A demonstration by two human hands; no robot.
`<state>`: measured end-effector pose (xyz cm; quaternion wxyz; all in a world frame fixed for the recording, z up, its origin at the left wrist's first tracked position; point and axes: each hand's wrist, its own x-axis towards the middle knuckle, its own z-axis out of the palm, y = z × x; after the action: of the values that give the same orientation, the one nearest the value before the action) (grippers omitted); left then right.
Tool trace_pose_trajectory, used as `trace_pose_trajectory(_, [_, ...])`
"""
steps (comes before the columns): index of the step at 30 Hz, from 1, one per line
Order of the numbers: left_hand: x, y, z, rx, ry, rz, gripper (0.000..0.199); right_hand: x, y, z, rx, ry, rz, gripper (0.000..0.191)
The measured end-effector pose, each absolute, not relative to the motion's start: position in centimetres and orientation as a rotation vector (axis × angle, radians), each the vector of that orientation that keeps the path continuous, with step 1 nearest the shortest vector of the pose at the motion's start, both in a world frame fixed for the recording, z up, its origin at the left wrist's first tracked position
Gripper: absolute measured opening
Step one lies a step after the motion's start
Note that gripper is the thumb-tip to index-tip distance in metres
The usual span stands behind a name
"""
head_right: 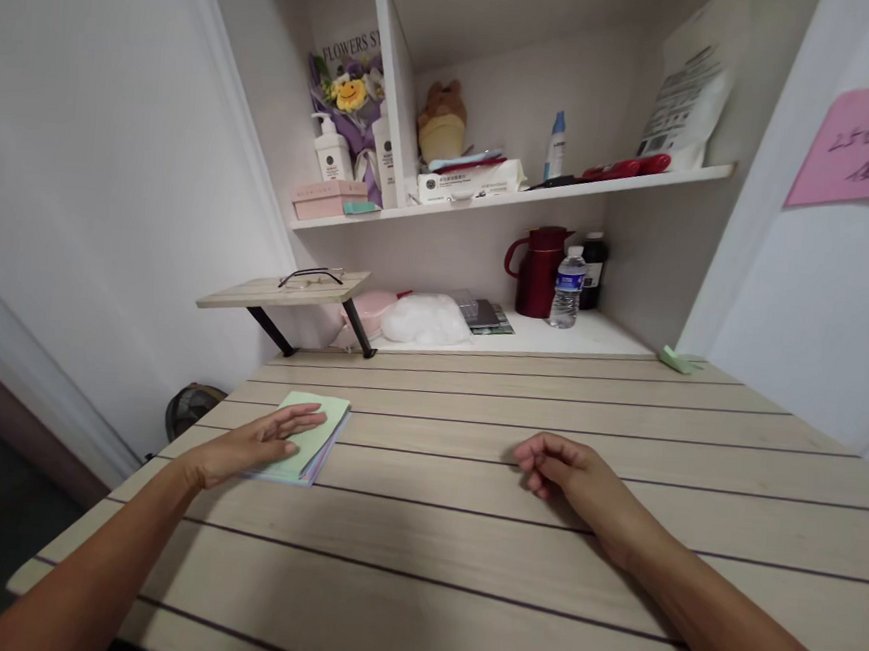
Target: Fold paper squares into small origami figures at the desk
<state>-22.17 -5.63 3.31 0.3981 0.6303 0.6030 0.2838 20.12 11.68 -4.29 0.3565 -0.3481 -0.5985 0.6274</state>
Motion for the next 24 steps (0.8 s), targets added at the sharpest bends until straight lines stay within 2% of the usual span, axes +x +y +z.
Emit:
trace_pose_trajectory(8, [-22.9, -5.4, 2.2, 2.036, 2.231, 0.35, 0.053, 20.0, 11.5, -3.9, -0.927, -1.549, 1.636, 0.016])
trace_pose_trajectory(10, [-22.9, -5.7, 2.0, 2.03, 2.239, 0.315, 0.061, 20.0, 11.4, -3.8, -0.935, -1.547, 1.642, 0.015])
trace_pose_trajectory(13, [-22.2, -6.4, 1.6, 1.984, 2.216, 0.18, 0.088, 20.1, 11.4, -3.8, -0.925, -1.564, 1.635, 0.015])
trace_pose_trajectory(15, [-21.5, -6.7, 1.5, 1.924, 2.227, 0.123, 0.1, 20.2, 11.4, -3.8, -0.91, -1.574, 1.638, 0.015])
trace_pose_trajectory(24, [-20.8, -7.2, 1.4, 1.659, 2.26, 0.546, 0.075, 20.3, 11.4, -3.7, -0.908, -1.597, 1.643, 0.015])
